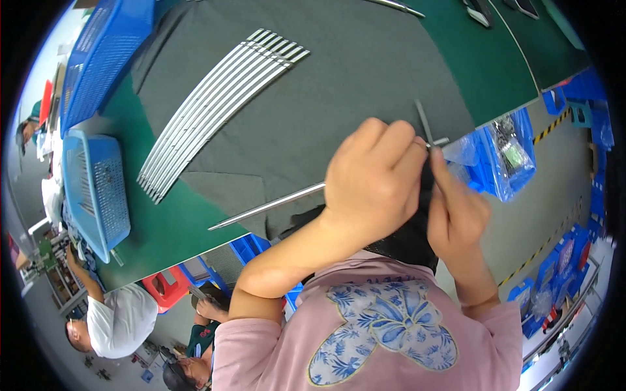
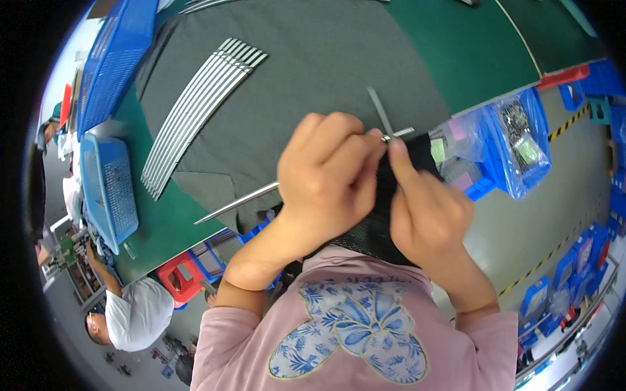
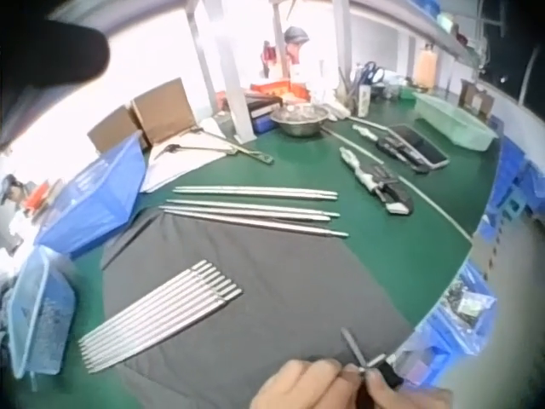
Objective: The recorder is sorting, inspecting, and assembling small metal tubes or rods at a manufacturing workbench, using a file to smooth the edges.
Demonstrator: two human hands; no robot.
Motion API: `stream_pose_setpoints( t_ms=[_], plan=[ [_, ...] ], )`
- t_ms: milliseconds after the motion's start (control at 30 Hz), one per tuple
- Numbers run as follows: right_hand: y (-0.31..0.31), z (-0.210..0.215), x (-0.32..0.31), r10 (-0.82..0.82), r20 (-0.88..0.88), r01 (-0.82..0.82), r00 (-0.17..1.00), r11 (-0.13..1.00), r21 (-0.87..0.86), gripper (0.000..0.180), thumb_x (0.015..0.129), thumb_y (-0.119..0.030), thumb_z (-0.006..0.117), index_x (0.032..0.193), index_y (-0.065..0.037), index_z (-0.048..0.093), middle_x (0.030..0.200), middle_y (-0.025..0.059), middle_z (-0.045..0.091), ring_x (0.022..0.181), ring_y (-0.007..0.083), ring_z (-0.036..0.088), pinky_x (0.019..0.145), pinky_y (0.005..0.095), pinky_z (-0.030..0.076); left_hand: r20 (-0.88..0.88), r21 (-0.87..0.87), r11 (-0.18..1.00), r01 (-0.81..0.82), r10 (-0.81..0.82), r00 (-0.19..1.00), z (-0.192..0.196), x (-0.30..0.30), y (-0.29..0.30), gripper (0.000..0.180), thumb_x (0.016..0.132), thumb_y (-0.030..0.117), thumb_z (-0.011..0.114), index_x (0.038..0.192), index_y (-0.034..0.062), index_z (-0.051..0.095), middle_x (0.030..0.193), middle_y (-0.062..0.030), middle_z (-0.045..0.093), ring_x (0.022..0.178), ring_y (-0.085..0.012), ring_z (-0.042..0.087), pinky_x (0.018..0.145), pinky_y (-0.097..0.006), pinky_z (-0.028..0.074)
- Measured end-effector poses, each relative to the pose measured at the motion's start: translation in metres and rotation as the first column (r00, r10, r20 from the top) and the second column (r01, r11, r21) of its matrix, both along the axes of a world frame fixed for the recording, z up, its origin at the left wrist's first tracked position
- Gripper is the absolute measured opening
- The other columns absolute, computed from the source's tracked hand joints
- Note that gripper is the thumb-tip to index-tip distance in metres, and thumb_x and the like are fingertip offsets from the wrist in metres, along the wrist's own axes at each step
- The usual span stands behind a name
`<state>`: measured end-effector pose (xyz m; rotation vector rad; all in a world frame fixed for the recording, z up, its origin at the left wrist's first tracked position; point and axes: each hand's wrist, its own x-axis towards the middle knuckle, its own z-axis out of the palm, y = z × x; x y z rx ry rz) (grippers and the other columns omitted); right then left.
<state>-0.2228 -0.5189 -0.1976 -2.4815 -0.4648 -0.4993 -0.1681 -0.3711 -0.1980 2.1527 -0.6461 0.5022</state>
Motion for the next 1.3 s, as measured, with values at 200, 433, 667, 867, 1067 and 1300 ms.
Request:
stream_pose_setpoints(
  t_ms=[200,433,667,867,1067,1300],
  plan=[
    [-0.006,0.000,-0.031,-0.024,-0.144,0.021,0.989,0.999,-0.025,0.054,0.069,0.001,0.056,0.122,0.002,0.058,0.054,0.0049,0.040,0.039,0.0186,0.040,0.039,0.0324,0.033,0.001,0.026,0.999,-0.023,0.023,1.000,0.002,0.003,0.004,0.016,0.062,-0.002,0.066,0.076,0.0034,0.062,0.075,-0.0056,0.052,0.061,-0.0232,0.048,0.051,-0.033,0.040],
    [0.003,0.003,-0.019,-0.048,-0.052,0.045,0.997,0.996,-0.074,0.057,0.065,-0.002,0.056,0.121,-0.003,0.061,0.052,0.0018,0.038,0.037,0.0172,0.038,0.038,0.0318,0.033,0.034,0.061,0.998,-0.024,0.022,0.999,0.003,0.000,0.007,0.014,0.062,0.000,0.067,0.075,0.0031,0.062,0.074,-0.0047,0.052,0.062,-0.0223,0.048,0.051,-0.032,0.041],
    [0.001,0.023,-0.002,0.009,-0.105,-0.015,0.994,0.998,-0.060,0.051,0.068,0.006,0.055,0.119,0.003,0.060,0.054,0.0046,0.047,0.040,0.0190,0.041,0.041,0.0333,0.033,0.058,0.068,0.998,-0.009,0.005,0.998,0.003,0.002,0.008,0.016,0.062,-0.002,0.068,0.076,0.0027,0.063,0.076,-0.0049,0.054,0.062,-0.0223,0.048,0.051,-0.031,0.040],
    [-0.009,0.039,-0.026,0.006,-0.268,-0.053,0.963,0.985,-0.166,0.051,0.068,0.004,0.054,0.120,0.003,0.059,0.054,0.0030,0.046,0.041,0.0184,0.041,0.041,0.0337,0.032,0.076,0.062,0.998,-0.017,0.012,0.997,0.001,0.003,0.007,0.014,0.063,-0.002,0.068,0.075,0.0029,0.062,0.075,-0.0046,0.054,0.061,-0.0221,0.047,0.051,-0.031,0.039],
    [0.005,0.015,-0.012,-0.026,-0.099,0.016,0.995,0.995,-0.100,0.050,0.069,0.004,0.054,0.118,0.004,0.060,0.052,0.0037,0.045,0.039,0.0174,0.040,0.040,0.0329,0.031,0.082,0.034,0.999,-0.003,0.000,0.997,0.002,0.006,0.007,0.013,0.063,-0.002,0.069,0.073,0.0031,0.061,0.075,-0.0048,0.054,0.060,-0.0222,0.047,0.050,-0.032,0.039],
    [0.011,-0.009,0.000,-0.071,0.062,0.073,0.996,0.997,-0.021,0.053,0.068,-0.006,0.058,0.121,-0.003,0.060,0.056,-0.0003,0.040,0.041,0.0151,0.041,0.040,0.0302,0.033,0.042,0.064,0.998,0.025,-0.028,0.999,0.006,0.004,0.009,0.013,0.063,-0.003,0.068,0.072,0.0032,0.060,0.074,-0.0052,0.053,0.059,-0.0227,0.047,0.050,-0.032,0.040]
  ],
)
